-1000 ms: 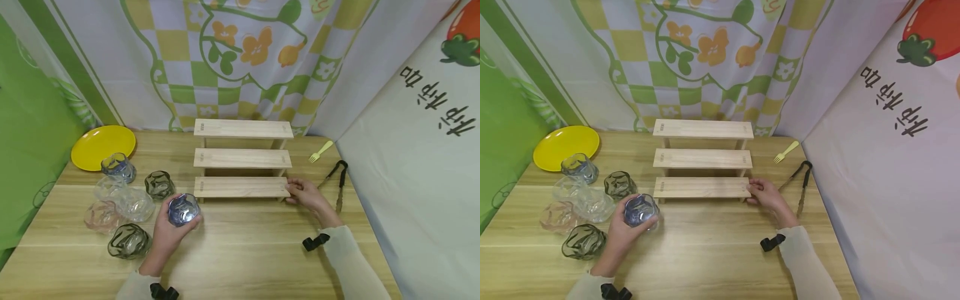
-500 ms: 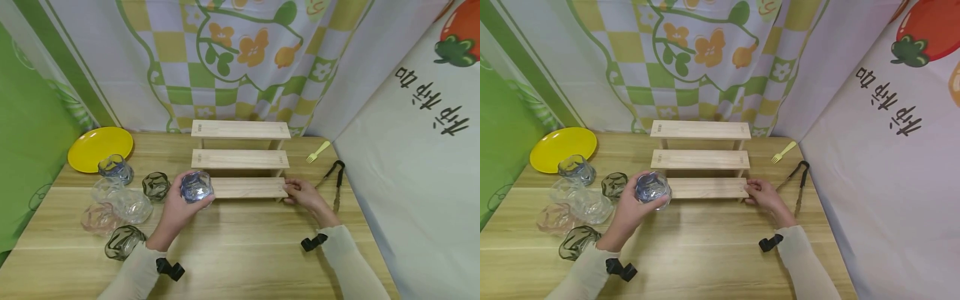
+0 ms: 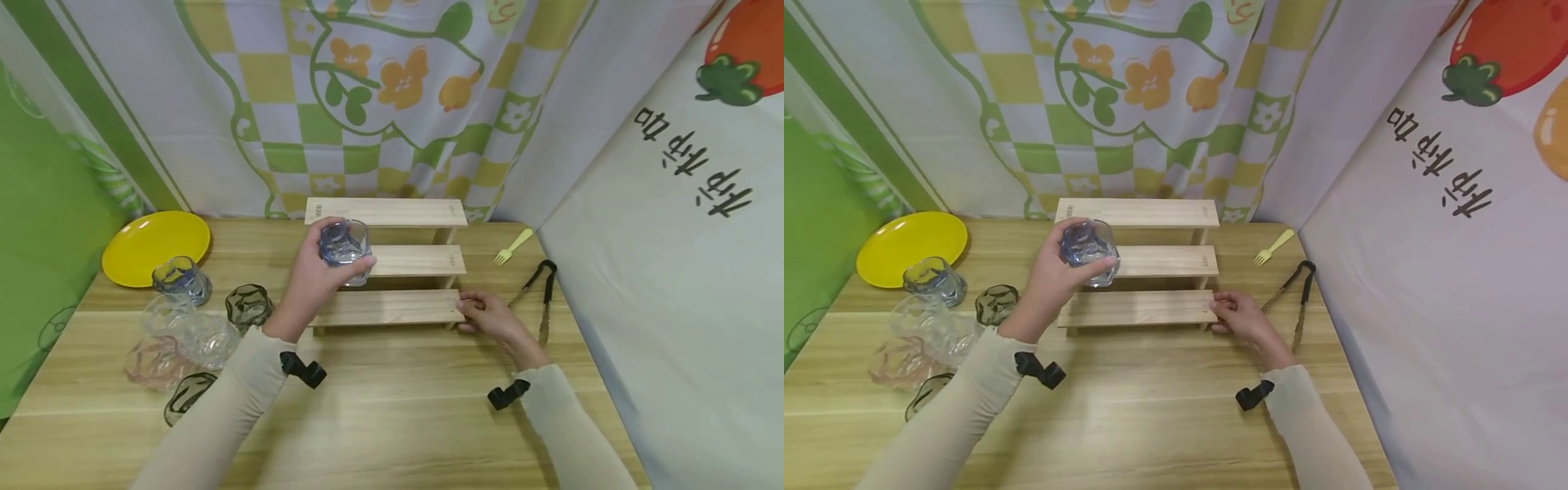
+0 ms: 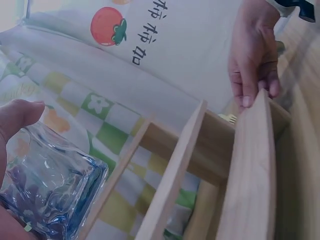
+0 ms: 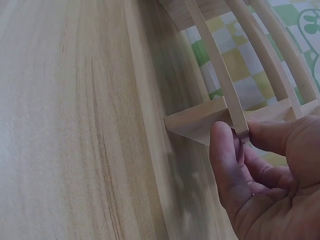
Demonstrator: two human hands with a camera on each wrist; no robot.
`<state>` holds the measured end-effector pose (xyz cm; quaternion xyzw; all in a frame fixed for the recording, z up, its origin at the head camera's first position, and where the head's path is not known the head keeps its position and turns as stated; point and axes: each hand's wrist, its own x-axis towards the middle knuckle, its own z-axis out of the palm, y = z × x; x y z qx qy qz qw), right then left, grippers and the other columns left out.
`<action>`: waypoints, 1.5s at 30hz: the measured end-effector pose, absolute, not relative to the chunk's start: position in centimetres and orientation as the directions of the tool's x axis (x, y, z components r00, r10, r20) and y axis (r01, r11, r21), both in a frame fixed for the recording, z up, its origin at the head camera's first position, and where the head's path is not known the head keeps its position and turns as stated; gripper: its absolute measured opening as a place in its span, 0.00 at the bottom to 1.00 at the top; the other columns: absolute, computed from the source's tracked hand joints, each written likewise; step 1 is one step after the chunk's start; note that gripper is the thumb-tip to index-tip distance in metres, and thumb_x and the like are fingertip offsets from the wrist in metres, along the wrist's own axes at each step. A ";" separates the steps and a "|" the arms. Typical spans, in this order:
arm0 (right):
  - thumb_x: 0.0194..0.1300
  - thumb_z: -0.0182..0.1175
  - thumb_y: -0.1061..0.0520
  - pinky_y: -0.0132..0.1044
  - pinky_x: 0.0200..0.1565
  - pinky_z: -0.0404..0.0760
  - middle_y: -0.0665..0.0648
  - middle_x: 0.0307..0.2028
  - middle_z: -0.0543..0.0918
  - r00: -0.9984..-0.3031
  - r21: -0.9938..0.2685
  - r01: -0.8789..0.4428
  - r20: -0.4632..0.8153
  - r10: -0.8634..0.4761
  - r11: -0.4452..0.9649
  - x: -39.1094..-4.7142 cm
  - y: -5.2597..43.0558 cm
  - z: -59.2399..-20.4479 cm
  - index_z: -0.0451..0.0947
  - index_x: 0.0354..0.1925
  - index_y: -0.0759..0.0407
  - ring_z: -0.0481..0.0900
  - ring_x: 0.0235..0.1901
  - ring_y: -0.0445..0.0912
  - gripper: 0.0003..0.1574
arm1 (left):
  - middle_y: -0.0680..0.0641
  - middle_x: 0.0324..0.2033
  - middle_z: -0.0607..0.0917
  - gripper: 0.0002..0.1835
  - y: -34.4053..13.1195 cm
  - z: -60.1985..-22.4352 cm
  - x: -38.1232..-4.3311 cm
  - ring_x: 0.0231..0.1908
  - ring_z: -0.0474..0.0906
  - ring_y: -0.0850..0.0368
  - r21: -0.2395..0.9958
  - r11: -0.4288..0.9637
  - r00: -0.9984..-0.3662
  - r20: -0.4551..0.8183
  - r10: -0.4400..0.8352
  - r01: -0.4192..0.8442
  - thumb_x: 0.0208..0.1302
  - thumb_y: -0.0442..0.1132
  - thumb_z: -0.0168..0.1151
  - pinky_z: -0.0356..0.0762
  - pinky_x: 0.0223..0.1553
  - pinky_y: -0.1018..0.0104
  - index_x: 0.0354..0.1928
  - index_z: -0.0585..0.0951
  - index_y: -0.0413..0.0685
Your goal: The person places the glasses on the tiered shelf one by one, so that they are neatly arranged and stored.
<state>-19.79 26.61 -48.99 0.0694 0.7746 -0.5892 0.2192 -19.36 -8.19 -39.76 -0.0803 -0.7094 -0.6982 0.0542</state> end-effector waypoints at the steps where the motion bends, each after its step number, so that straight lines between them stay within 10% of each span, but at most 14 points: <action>1: 0.79 0.54 0.57 0.42 0.50 0.84 0.70 0.58 0.70 -0.894 -0.882 0.364 -0.421 -0.153 0.298 -19.8 26.7 -49.0 0.62 0.71 0.70 0.78 0.52 0.58 0.30 | 0.47 0.60 0.77 0.42 -7.8 -39.5 -19.8 0.56 0.76 0.47 0.981 -0.006 -0.979 0.196 0.045 0.196 0.50 0.42 0.83 0.81 0.51 0.55 0.65 0.71 0.52; 45: 0.78 0.56 0.58 0.41 0.47 0.85 0.69 0.54 0.74 -0.903 -0.892 0.365 -0.409 -0.132 0.266 -19.7 26.8 -49.4 0.66 0.68 0.70 0.80 0.45 0.55 0.26 | 0.49 0.60 0.74 0.51 4.5 -36.5 -32.0 0.56 0.74 0.52 0.984 0.099 -0.978 0.131 0.164 0.149 0.47 0.57 0.83 0.77 0.53 0.61 0.71 0.66 0.53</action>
